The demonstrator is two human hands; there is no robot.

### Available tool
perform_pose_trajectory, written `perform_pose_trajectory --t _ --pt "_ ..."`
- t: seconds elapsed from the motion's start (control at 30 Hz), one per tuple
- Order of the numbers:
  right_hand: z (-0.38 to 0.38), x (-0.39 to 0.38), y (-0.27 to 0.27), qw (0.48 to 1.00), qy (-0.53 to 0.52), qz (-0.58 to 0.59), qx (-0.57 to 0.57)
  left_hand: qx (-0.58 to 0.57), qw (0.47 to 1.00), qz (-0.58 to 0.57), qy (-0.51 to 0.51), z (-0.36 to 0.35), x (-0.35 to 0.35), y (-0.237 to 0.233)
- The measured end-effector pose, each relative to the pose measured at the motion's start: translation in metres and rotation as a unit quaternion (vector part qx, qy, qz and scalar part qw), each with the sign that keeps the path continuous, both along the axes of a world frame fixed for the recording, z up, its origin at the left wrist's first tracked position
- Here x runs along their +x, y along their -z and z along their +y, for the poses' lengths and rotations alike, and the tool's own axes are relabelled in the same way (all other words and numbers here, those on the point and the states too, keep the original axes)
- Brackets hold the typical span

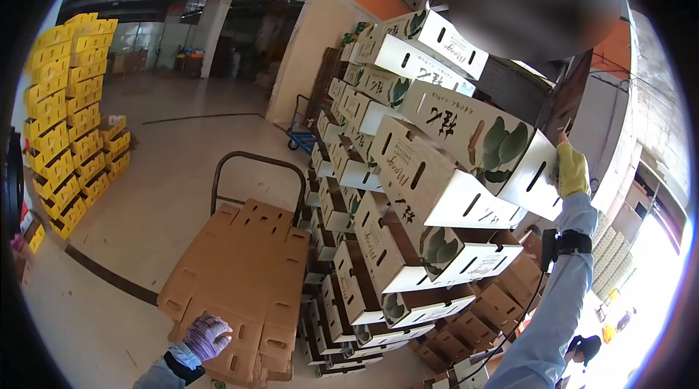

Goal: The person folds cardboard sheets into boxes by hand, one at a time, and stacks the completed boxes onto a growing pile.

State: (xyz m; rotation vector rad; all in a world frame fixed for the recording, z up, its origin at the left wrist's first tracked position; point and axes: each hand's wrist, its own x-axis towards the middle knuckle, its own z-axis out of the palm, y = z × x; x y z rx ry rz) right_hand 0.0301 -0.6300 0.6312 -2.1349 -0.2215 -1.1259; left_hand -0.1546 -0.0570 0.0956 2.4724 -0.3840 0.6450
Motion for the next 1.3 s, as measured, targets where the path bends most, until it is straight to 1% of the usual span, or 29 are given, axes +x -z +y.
perform_pose_trajectory --t 0.13,0.23,0.27,0.33,0.37,0.43,0.47,0.5,0.57,0.6,0.63,0.67,0.7,0.73,0.77,0.8,0.83,0.87,0.9,0.93,0.97,1.0,1.03,1.07,1.17,1.2,1.23,1.27,1.3 --pt "-0.017 0.024 0.0 0.999 -0.037 -0.014 0.019 -0.009 0.998 0.063 0.007 0.001 -0.001 -0.01" --pt "-0.022 0.035 0.002 0.996 -0.011 -0.082 -0.022 0.006 0.997 0.075 0.009 0.002 0.003 -0.005" --pt "-0.024 0.034 0.0 0.996 -0.01 -0.082 -0.024 0.004 0.997 0.075 0.01 0.002 0.003 -0.004" --pt "-0.014 0.027 -0.002 0.999 0.048 0.009 -0.019 0.002 0.996 0.084 0.011 0.001 0.002 -0.007" --pt "-0.008 0.026 0.003 0.999 0.05 0.006 -0.02 0.001 0.997 0.081 0.013 0.003 0.003 -0.002" --pt "0.0 0.022 0.011 0.998 -0.003 -0.069 0.011 0.001 0.997 0.07 0.013 0.007 0.008 0.009" --pt "-0.026 0.036 0.009 0.996 0.009 -0.08 -0.042 -0.013 0.996 0.089 0.003 0.007 0.006 0.011" --pt "-0.03 0.033 0.012 0.995 0.01 -0.084 -0.043 -0.013 0.996 0.086 0.004 0.008 0.008 0.016" --pt "-0.035 0.035 0.024 0.971 0.073 -0.21 -0.086 0.007 0.992 0.122 -0.014 0.017 0.009 0.026" --pt "0.01 0.012 0.033 0.969 0.076 -0.224 0.068 0.008 0.992 0.125 -0.018 0.022 0.01 0.03" --pt "0.011 -0.002 0.052 0.96 0.06 -0.266 0.07 0.007 0.991 0.131 -0.019 0.027 0.013 0.034" --pt "0.058 -0.027 0.078 0.921 0.087 -0.378 0.044 -0.021 0.991 0.131 -0.032 0.033 0.015 0.04" --pt "0.079 -0.047 0.111 0.924 0.007 -0.375 0.078 -0.046 0.988 0.137 -0.048 0.042 0.013 0.049" --pt "0.115 -0.07 0.148 0.931 0.066 -0.353 0.058 -0.065 0.984 0.152 -0.063 0.053 0.014 0.059" --pt "0.138 -0.078 0.194 0.933 0.051 -0.29 0.208 -0.063 0.977 0.179 -0.1 0.068 0.014 0.07" --pt "0.171 -0.097 0.241 0.958 -0.234 -0.16 0.042 -0.055 0.978 0.143 -0.139 0.088 0.016 0.1" --pt "0.164 -0.08 0.316 0.976 -0.178 -0.112 -0.053 -0.069 0.972 0.147 -0.168 0.109 0.017 0.117" --pt "0.152 -0.061 0.392 0.978 -0.128 -0.062 -0.153 -0.083 0.959 0.19 -0.192 0.133 0.022 0.139" --pt "0.234 -0.073 0.393 0.97 -0.101 -0.044 -0.217 -0.064 0.95 0.18 -0.248 0.153 0.021 0.156" --pt "0.272 -0.061 0.416 0.97 -0.152 0.088 -0.17 -0.06 0.934 0.21 -0.284 0.176 0.024 0.171" --pt "0.289 -0.039 0.48 0.967 -0.141 0.195 -0.077 -0.053 0.918 0.233 -0.317 0.197 0.027 0.182" --pt "0.295 -0.019 0.537 0.955 -0.147 0.252 -0.047 -0.046 0.912 0.248 -0.322 0.213 0.027 0.187" --pt "0.291 -0.003 0.596 0.942 -0.115 0.308 -0.068 -0.017 0.899 0.248 -0.361 0.226 0.033 0.193" --pt "0.296 0.008 0.638 0.944 -0.069 0.304 -0.109 0.011 0.884 0.244 -0.399 0.234 0.04 0.201" --pt "0.306 0.022 0.724 0.89 0.027 0.439 -0.119 0.025 0.874 0.234 -0.424 0.263 0.055 0.235" --pt "0.31 0.025 0.74 0.887 0.027 0.444 -0.12 -0.013 0.867 0.265 -0.422 0.269 0.062 0.242" --pt "0.316 0.028 0.751 0.833 0.026 0.55 -0.053 -0.011 0.866 0.27 -0.421 0.27 0.07 0.244" --pt "0.321 0.03 0.761 0.763 0.026 0.646 0.015 -0.071 0.83 0.357 -0.423 0.268 0.079 0.246" --pt "0.329 0.028 0.758 0.759 0.027 0.651 0.016 -0.129 0.782 0.441 -0.421 0.267 0.086 0.247"
